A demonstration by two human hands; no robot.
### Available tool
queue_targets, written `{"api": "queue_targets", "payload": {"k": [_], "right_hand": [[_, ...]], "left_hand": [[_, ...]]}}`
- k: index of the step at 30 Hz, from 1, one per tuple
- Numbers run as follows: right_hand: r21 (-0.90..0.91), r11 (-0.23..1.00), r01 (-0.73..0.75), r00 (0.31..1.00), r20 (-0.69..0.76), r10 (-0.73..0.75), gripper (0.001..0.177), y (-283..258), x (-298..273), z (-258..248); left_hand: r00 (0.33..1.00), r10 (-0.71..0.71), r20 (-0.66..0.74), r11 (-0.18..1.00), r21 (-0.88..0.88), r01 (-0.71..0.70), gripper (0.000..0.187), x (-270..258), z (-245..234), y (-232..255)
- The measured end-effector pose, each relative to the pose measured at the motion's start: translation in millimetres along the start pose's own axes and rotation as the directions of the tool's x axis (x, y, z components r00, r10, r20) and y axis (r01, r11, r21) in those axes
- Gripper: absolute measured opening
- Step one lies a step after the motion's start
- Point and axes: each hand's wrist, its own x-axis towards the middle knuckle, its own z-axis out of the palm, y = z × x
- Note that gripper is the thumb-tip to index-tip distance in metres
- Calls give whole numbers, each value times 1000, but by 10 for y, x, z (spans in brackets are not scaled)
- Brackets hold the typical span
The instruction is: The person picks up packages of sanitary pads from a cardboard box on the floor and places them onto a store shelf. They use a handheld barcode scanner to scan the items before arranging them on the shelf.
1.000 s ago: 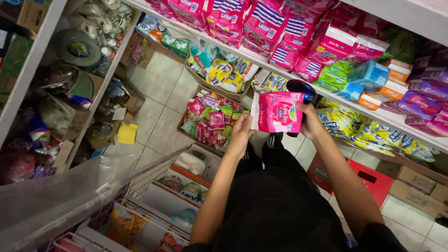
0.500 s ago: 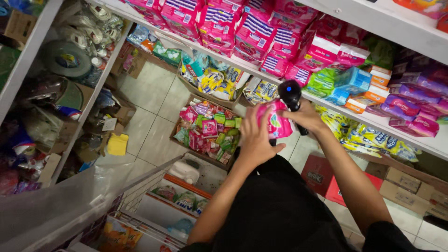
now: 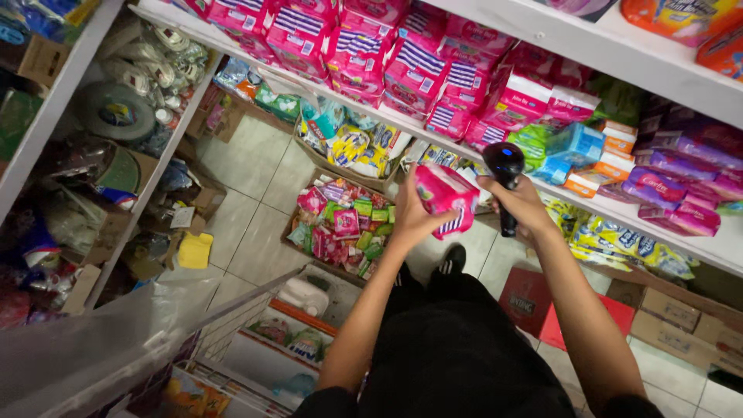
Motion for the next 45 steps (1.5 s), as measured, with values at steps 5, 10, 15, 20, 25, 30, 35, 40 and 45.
{"api": "queue_targets", "payload": {"k": [5, 10, 15, 20, 25, 30, 35, 40, 45], "right_hand": [[12, 1000, -8, 999, -40, 8, 29, 147, -63, -214], [169, 986, 11, 995, -101, 6, 27, 134, -29, -344], [177, 983, 46, 992, -125, -24, 27, 9, 230, -478], [212, 974, 78, 990, -130, -51, 27, -8, 481, -536], [197, 974, 108, 993, -71, -96, 26, 14, 607, -612], [164, 986, 37, 999, -25, -34, 24, 79, 681, -641], [117, 991, 70, 997, 27, -74, 25, 191, 736, -664], [77, 995, 58, 998, -4, -58, 19, 215, 690, -677], [24, 996, 81, 996, -25, -80, 15, 377, 662, -603]], "left_hand": [[990, -1, -142, 998, -66, -9, 136, 250, 249, -42], [967, 9, -255, 997, 81, 12, 131, 847, 441, 407], [909, 74, -411, 979, 202, 11, 124, 1308, 733, 681], [894, 42, -446, 992, 121, 14, 117, 1460, 1031, 759], [882, 68, -466, 991, 130, -8, 115, 1711, 1148, 591], [864, 186, -467, 967, 242, -77, 105, 1920, 1294, 449], [884, 171, -435, 881, 468, 60, 102, 2002, 1317, 444], [877, 205, -435, 926, 376, -30, 104, 1871, 1271, 595], [872, 274, -405, 961, 145, -235, 93, 1520, 1002, 464]]}}
